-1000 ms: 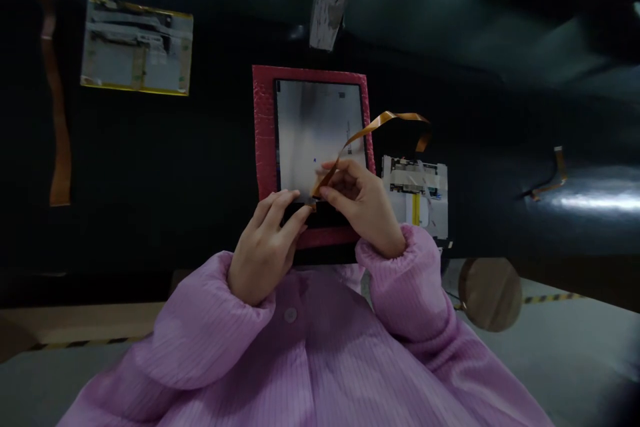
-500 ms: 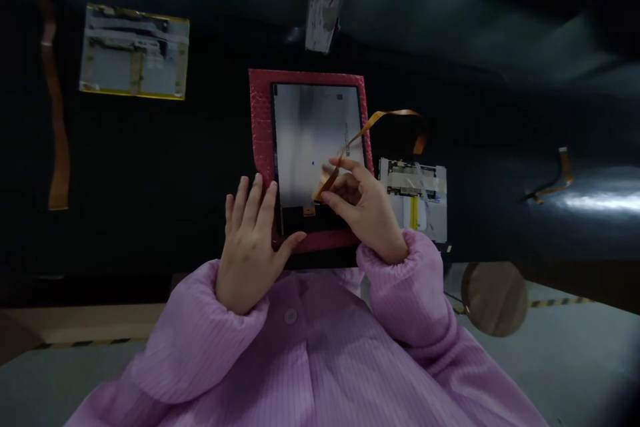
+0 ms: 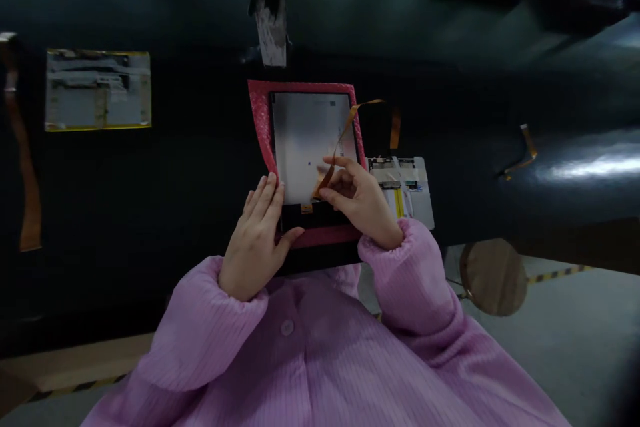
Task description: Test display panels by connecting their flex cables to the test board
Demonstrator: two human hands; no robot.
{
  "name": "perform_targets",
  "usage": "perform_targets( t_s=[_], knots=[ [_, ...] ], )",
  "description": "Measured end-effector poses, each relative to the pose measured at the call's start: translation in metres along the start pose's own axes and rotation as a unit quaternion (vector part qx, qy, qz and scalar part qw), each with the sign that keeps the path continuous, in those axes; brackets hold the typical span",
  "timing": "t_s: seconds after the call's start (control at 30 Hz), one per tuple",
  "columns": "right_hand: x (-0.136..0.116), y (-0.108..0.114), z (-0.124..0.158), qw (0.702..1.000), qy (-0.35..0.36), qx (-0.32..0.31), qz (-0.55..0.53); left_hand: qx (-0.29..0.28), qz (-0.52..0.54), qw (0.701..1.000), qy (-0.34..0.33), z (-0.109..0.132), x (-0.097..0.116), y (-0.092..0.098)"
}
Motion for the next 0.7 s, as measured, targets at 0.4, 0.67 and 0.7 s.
perform_targets(
  t_s=[0.4,0.67,0.7],
  knots=[
    [-0.008,-0.001,0.000,0.995,0.010,-0.031,0.089,0.055,-0.029,0.998,-0.016,0.000,0.018,0.007],
    [-0.018,-0.009,0.001,0.977,0.043,-0.066,0.199,0.023,-0.011,0.999,-0.024,-0.004,0.020,0.004],
    [-0.019,-0.009,0.002,0.974,0.048,-0.067,0.209,0.020,-0.007,1.000,-0.023,-0.005,0.019,0.004]
  ],
)
Point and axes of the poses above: each hand's wrist, its own z-axis away from the middle knuckle, its own y-axis out of the back of the hand, x = y × z, the point moved 8 cm from there along -z, towards the middle knuckle, and after that the axes turned 2 degrees about y, right-handed, at the moved point
